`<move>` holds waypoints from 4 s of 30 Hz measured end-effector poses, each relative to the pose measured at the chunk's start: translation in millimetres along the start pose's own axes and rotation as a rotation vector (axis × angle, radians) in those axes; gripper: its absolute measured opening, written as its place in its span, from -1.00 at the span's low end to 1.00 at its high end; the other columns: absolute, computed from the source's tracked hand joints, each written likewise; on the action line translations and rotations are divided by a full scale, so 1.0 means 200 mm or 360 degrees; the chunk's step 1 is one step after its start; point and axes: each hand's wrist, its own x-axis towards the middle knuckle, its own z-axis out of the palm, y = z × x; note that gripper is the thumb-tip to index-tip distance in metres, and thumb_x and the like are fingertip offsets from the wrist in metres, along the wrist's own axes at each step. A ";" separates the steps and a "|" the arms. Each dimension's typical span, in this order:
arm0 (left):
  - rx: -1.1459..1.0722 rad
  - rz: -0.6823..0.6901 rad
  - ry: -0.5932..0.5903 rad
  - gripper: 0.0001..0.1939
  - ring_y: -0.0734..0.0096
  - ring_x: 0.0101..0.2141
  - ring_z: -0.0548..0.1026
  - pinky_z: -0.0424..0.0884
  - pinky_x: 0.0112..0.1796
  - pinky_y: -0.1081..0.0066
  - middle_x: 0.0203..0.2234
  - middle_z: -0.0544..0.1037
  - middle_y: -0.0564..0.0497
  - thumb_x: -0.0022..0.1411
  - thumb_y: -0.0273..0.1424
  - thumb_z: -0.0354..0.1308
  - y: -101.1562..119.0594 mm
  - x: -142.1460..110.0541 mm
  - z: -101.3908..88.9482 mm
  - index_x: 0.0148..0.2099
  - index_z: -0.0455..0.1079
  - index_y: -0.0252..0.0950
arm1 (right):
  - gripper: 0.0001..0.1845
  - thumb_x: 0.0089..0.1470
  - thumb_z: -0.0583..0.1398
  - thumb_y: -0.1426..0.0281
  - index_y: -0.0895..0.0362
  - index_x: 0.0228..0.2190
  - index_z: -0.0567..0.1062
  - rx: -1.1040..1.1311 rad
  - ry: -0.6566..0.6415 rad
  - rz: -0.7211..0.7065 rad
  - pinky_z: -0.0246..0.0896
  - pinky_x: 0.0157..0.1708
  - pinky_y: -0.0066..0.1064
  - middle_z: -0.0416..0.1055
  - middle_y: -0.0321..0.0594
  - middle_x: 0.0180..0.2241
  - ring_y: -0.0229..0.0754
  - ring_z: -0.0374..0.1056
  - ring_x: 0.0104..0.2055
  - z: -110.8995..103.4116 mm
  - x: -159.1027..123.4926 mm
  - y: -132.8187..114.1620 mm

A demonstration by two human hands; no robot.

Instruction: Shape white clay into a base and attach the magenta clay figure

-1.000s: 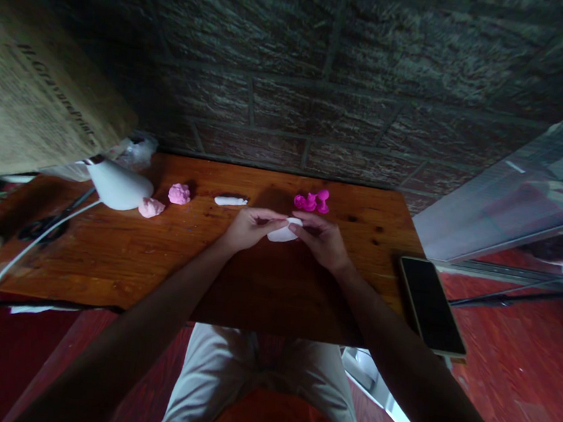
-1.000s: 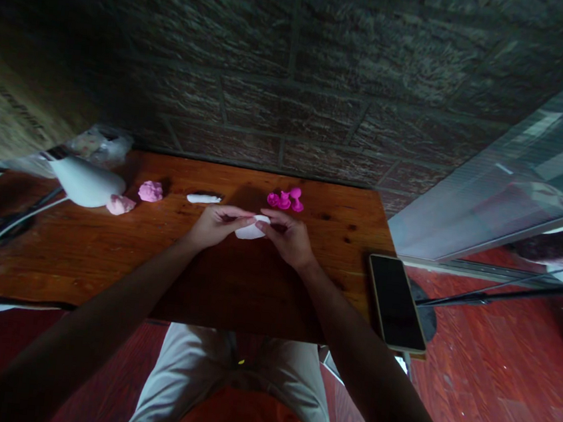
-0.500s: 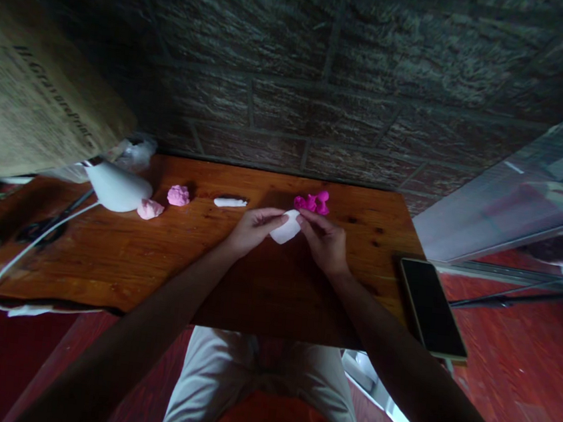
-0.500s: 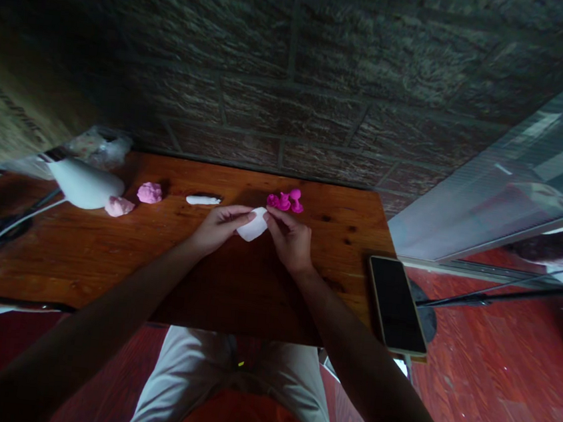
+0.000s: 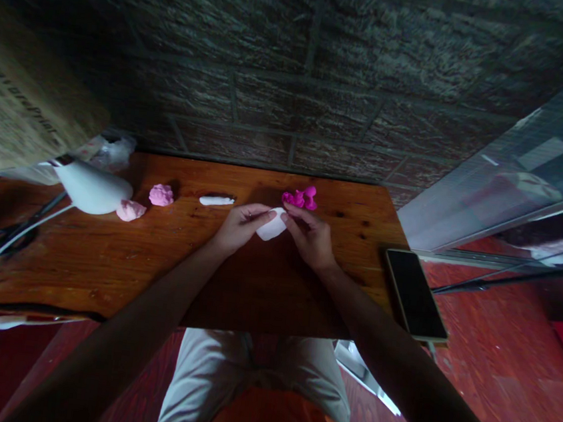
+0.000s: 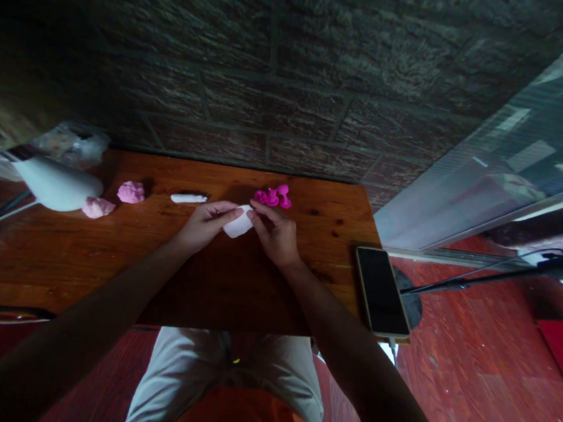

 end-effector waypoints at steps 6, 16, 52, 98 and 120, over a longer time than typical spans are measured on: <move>0.0098 0.0062 -0.0051 -0.66 0.39 -0.34 0.55 0.45 -0.25 0.39 -0.32 0.66 -0.04 0.08 -0.15 0.36 -0.01 0.00 -0.02 -0.21 0.59 -0.32 | -0.75 0.23 0.20 0.31 -0.05 -0.09 0.61 -0.0099 -0.0174 -0.0149 0.38 -0.01 -0.29 0.59 -0.23 -0.12 -0.17 0.50 -0.08 -0.02 0.02 -0.02; 0.0041 0.0104 0.0112 -0.63 0.37 -0.35 0.57 0.46 -0.32 0.41 -0.27 0.67 -0.08 0.08 -0.13 0.36 -0.02 -0.01 0.01 -0.18 0.56 -0.32 | -0.63 0.10 0.31 0.26 -0.04 -0.02 0.55 0.0070 -0.0065 0.0063 0.41 0.02 -0.27 0.61 -0.26 -0.14 -0.15 0.54 -0.10 0.01 -0.01 0.02; 0.0355 0.0318 0.0072 -0.72 0.27 -0.22 0.63 0.55 -0.09 0.28 -0.21 0.68 -0.10 0.11 -0.20 0.34 -0.01 -0.05 -0.01 -0.20 0.62 -0.28 | -0.69 0.04 0.32 0.12 0.05 -0.24 0.60 0.0229 0.0020 0.0143 0.45 -0.04 -0.28 0.61 -0.20 -0.17 -0.15 0.53 -0.12 0.01 0.00 0.01; 0.0468 0.0514 0.0312 -0.65 0.27 -0.28 0.62 0.52 -0.19 0.33 -0.28 0.69 -0.11 0.07 -0.15 0.37 0.02 -0.05 -0.05 -0.21 0.61 -0.32 | -0.78 0.07 0.27 0.30 0.13 -0.24 0.59 -0.0170 -0.0781 0.0054 0.36 -0.01 -0.21 0.60 -0.14 -0.18 -0.09 0.52 -0.13 -0.08 0.15 -0.10; 0.0248 0.0209 0.0258 -0.64 0.44 -0.42 0.53 0.45 -0.35 0.44 -0.35 0.67 -0.05 -0.05 -0.18 0.45 0.01 -0.01 -0.06 -0.25 0.61 -0.30 | -0.79 0.04 0.29 0.31 0.12 -0.26 0.60 0.0328 -0.0559 0.0251 0.41 -0.14 -0.26 0.60 -0.19 -0.25 -0.15 0.50 -0.22 0.03 0.10 0.05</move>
